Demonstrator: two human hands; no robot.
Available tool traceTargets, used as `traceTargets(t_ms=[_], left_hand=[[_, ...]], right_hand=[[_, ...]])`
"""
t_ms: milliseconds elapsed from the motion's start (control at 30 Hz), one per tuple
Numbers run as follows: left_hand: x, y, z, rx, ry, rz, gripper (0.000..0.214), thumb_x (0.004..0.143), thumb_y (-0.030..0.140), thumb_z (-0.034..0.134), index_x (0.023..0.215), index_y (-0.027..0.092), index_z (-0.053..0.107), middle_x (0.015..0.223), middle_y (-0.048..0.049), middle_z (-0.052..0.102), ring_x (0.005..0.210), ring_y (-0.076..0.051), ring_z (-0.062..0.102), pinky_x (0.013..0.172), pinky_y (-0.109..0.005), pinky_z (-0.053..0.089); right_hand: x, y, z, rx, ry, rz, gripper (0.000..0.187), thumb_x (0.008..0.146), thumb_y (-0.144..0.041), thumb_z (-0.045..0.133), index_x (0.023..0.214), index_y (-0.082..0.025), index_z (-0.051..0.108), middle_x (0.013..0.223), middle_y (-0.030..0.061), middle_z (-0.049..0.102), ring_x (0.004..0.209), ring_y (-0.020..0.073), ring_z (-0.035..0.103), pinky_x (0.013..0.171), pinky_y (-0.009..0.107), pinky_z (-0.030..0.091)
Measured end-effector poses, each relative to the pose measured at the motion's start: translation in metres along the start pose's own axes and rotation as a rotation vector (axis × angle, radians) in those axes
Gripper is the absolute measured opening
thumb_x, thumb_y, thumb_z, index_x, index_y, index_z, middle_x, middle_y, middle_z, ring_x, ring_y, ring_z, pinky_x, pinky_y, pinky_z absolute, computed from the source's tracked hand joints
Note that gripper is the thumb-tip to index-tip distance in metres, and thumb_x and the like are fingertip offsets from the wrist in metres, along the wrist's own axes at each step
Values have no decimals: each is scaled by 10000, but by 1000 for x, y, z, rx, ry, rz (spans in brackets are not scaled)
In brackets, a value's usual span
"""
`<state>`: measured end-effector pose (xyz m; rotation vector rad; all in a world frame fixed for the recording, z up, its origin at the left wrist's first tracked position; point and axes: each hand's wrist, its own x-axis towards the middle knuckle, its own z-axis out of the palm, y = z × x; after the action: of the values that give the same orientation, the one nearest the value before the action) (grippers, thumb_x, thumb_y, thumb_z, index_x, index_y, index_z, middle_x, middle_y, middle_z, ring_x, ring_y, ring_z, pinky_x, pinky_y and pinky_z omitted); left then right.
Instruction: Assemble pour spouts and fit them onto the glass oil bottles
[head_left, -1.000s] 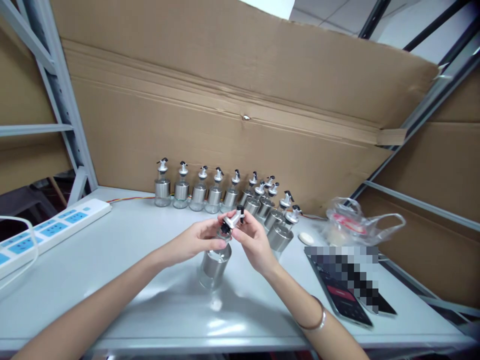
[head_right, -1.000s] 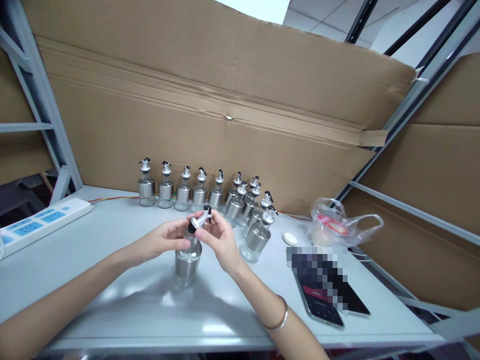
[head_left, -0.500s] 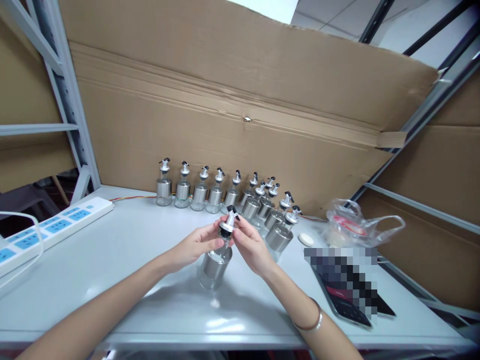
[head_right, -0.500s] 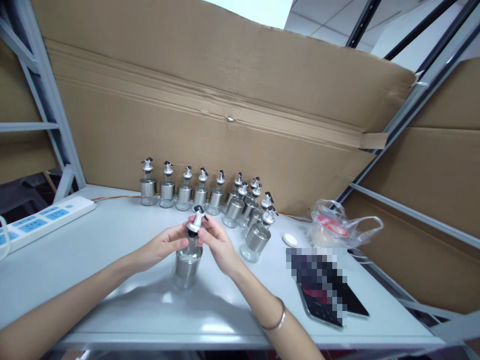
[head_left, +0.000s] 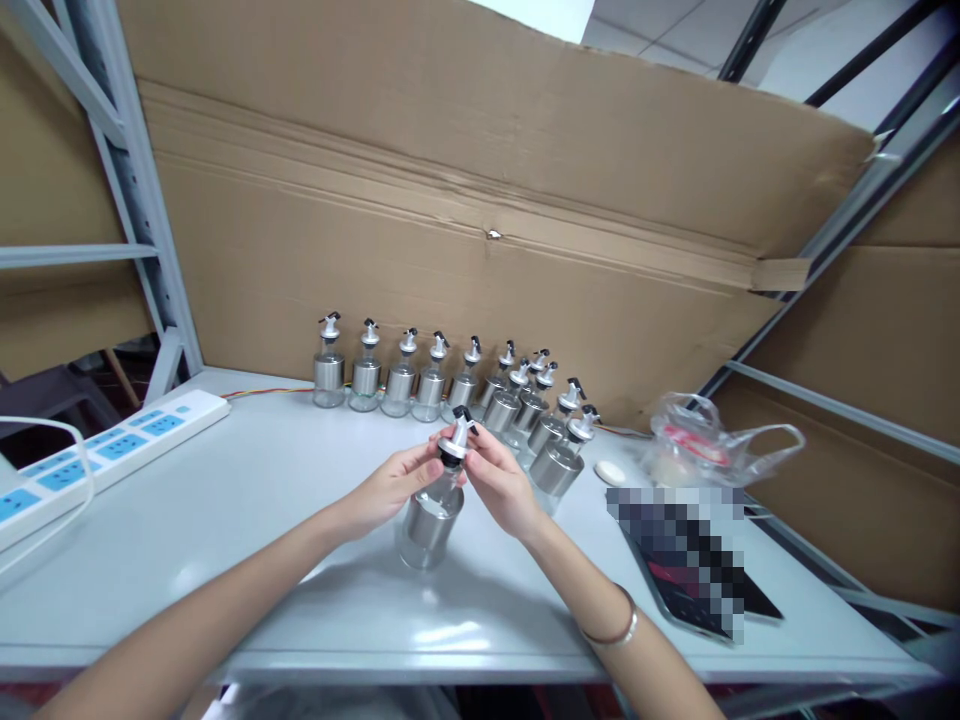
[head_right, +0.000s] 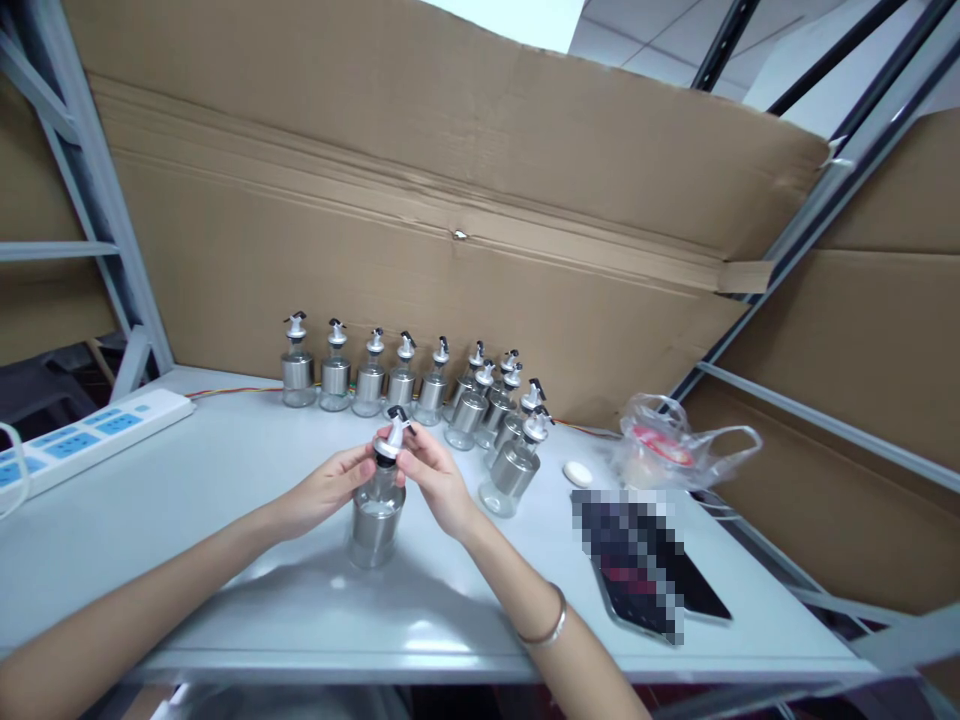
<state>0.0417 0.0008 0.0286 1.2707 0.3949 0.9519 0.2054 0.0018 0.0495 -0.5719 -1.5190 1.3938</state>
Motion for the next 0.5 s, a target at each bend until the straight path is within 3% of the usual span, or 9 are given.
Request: traceTargets(t_ms=[200,500], left_hand=[[1,-5,-3,26,-1,14,609,733,586,671,1173,167,637,952,-85,694,880,-184,617,840,-287,421],[0,-5,-3,51,13,1,644,734,608,657,1204,170,610,1002,-91,693,932,-204,616,868,-302,408]], right_hand=[[1,0,-4,-39,-34,4,424,717,-553,715,988,-232,655,949,38,606,695,136,467,598,263,389],[0,4,-5,-85,-28,-15,390,743,-547,688,1000,-255,660,942,42,614,738,162,494,602,267,392]])
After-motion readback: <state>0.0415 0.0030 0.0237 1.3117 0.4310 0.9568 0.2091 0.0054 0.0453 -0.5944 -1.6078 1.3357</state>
